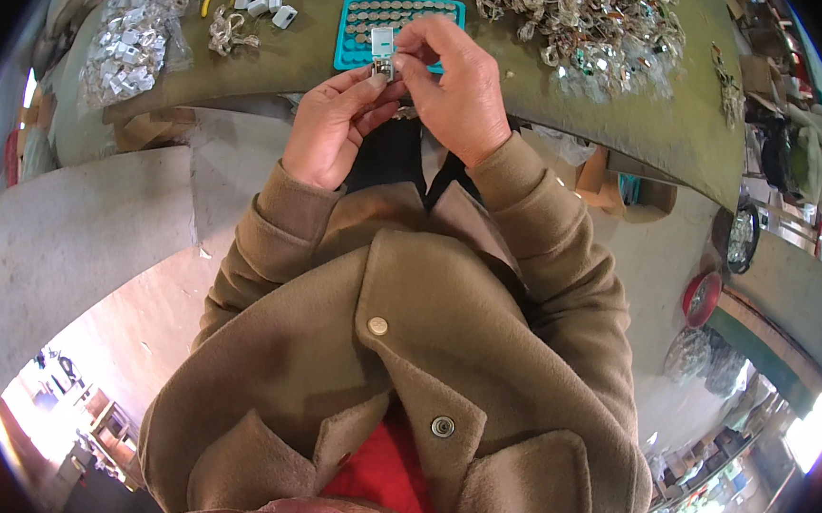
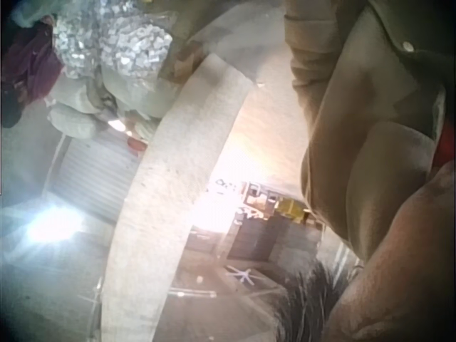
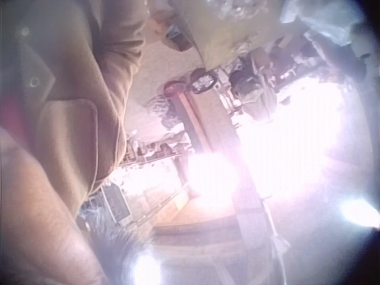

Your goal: The person repeatedly picks small white plastic housings and metal contacts from a table, inserts the contacts into the housings, and tests each assembly with a red light. Completed units are placed into a blue tray. The person also moves a blue container and handles a plastic bag during the process.

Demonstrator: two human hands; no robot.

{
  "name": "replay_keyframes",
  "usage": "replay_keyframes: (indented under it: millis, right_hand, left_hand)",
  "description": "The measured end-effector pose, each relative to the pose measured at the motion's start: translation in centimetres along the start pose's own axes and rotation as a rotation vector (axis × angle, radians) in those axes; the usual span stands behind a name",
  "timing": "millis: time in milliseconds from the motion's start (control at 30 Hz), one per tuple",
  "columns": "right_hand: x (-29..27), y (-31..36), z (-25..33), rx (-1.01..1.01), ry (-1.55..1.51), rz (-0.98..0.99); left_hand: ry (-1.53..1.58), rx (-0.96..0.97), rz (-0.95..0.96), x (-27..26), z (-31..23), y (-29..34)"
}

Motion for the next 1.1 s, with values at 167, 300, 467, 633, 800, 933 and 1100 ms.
replay_keyframes:
  millis: [167, 300, 467, 633, 800, 933, 1100]
  right_hand:
    - [-0.1, 0.7, 2.6, -0.276, 0.237, -0.015]
    - [0.0, 1.4, 3.5, -0.407, 0.324, -0.011]
    - [0.1, 2.3, 4.3, -0.489, 0.394, 0.009]
    - [-0.2, 2.4, 4.2, -0.441, 0.368, -0.053]
    - [0.2, 2.2, 4.0, -0.442, 0.354, -0.011]
    - [0.2, 2.2, 3.8, -0.425, 0.363, 0.003]
    - [0.2, 2.3, 3.8, -0.436, 0.380, -0.037]
  left_hand:
    - [-0.069, -0.001, 0.034, 0.6, 0.4, 0.5]
    - [-0.061, 0.001, 0.016, 0.6, 0.7, 0.9]
    - [-0.028, 0.005, 0.026, 0.7, 0.7, 1.1]
    - [0.001, -0.036, 0.025, 0.7, 0.8, 1.3]
    - [-0.025, -0.021, 0.005, 0.5, 1.1, 1.3]
    - [-0.041, -0.010, 0.000, 0.4, 1.2, 1.1]
    - [-0.041, 0.015, 0.017, 0.6, 1.2, 1.0]
Point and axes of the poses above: each hand's wrist, its own y-axis away from the middle knuckle, its own x-axis out of the palm, z = x × y, the point moved 8 cm from there along -y, towards the middle knuckle, and after that the axes turned 11 degrees about -x, right-handed, at the moved point
